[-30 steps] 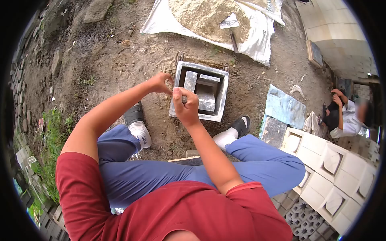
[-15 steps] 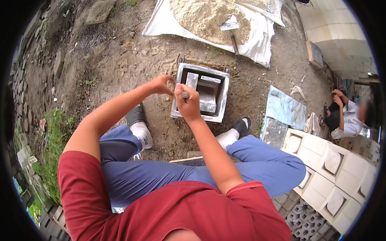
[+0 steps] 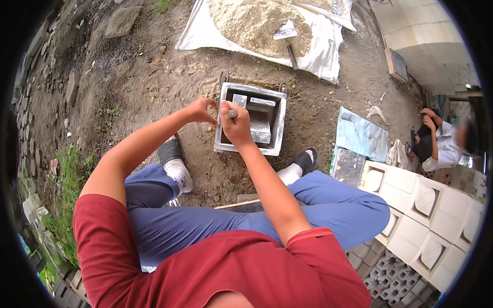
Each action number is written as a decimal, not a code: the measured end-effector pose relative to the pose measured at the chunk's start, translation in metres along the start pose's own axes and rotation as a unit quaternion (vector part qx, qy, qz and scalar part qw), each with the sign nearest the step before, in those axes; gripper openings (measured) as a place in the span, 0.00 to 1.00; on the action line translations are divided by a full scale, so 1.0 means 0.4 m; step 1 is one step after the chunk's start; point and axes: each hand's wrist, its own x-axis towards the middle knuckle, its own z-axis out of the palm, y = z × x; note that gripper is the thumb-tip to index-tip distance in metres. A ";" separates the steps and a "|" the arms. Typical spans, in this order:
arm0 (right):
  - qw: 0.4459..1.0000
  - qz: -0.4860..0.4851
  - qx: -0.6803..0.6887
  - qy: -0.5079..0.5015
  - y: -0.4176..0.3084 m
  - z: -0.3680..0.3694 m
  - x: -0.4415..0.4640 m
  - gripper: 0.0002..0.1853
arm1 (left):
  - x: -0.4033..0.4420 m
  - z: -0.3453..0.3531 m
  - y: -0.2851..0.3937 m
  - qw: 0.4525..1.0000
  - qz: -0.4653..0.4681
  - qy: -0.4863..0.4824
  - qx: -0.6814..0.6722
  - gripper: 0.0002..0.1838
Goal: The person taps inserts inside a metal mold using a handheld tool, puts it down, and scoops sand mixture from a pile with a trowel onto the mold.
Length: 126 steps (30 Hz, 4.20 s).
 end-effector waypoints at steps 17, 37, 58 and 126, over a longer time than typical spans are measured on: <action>0.999 0.027 0.007 0.032 -0.114 -0.006 -0.023 0.19 | -0.034 0.029 -0.042 0.996 -0.077 -0.010 -0.039 0.46; 0.999 0.016 -0.022 -0.043 -0.136 -0.005 -0.018 0.22 | -0.025 0.045 -0.030 0.995 -0.029 0.070 0.066 0.49; 1.000 0.028 0.000 0.001 -0.115 0.004 0.019 0.21 | -0.025 0.044 -0.030 0.996 -0.031 0.059 0.067 0.50; 0.989 0.098 0.105 -0.016 0.022 0.005 -0.078 0.25 | -0.062 -0.007 0.092 0.975 -0.177 0.035 0.128 0.64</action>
